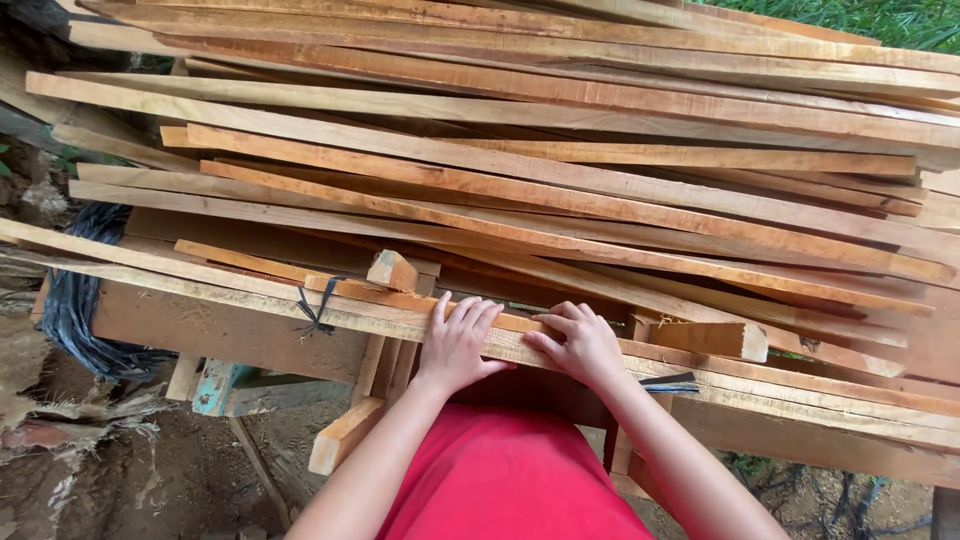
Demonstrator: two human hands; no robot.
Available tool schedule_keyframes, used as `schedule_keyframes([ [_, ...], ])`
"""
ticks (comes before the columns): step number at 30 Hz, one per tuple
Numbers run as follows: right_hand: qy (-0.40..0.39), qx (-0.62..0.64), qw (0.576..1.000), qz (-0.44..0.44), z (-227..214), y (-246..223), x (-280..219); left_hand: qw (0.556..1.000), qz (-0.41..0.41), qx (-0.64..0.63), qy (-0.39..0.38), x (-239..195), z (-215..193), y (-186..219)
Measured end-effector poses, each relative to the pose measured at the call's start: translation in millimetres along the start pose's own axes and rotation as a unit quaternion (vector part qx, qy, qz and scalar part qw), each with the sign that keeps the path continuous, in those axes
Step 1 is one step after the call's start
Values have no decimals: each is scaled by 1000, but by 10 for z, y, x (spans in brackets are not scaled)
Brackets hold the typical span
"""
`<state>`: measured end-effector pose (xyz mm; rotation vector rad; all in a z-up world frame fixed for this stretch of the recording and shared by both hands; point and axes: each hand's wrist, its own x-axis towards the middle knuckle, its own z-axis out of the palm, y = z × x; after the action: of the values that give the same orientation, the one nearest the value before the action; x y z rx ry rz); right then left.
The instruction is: The person aligns a stack of wooden planks on a workbench and secures them using a black strap. They wrap the strap around the wood and tie it into a knot to hold the bundle together.
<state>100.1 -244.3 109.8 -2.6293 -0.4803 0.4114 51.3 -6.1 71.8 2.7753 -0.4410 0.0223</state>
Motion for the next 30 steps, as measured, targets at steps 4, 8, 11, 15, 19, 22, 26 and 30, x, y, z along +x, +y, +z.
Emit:
schedule_keyframes([
  [4, -5, 10, 999, 39, 69, 9, 37, 996, 36, 40, 74, -86, 240, -91],
  [8, -14, 35, 997, 63, 114, 29, 87, 993, 46, 51, 100, -65, 237, -98],
  [11, -37, 48, 996, 72, 123, 41, 96, 992, 52, 44, 101, -66, 193, -62],
  [15, -54, 61, 994, 73, 51, 18, 130, 994, 58, 50, 78, -39, 179, -58],
  [19, -36, 48, 996, 59, 120, 33, 72, 997, 45, 32, 61, -52, 85, -25],
  [22, 24, -13, 1000, 9, 179, 29, 36, 998, 15, -41, 47, -45, -115, 4],
  [26, 101, -24, 994, -24, 226, 4, 28, 961, -131, -93, 224, -131, -452, -183],
  [30, 126, -29, 991, -31, 251, -6, 30, 860, -367, -6, 354, -261, -253, -564],
])
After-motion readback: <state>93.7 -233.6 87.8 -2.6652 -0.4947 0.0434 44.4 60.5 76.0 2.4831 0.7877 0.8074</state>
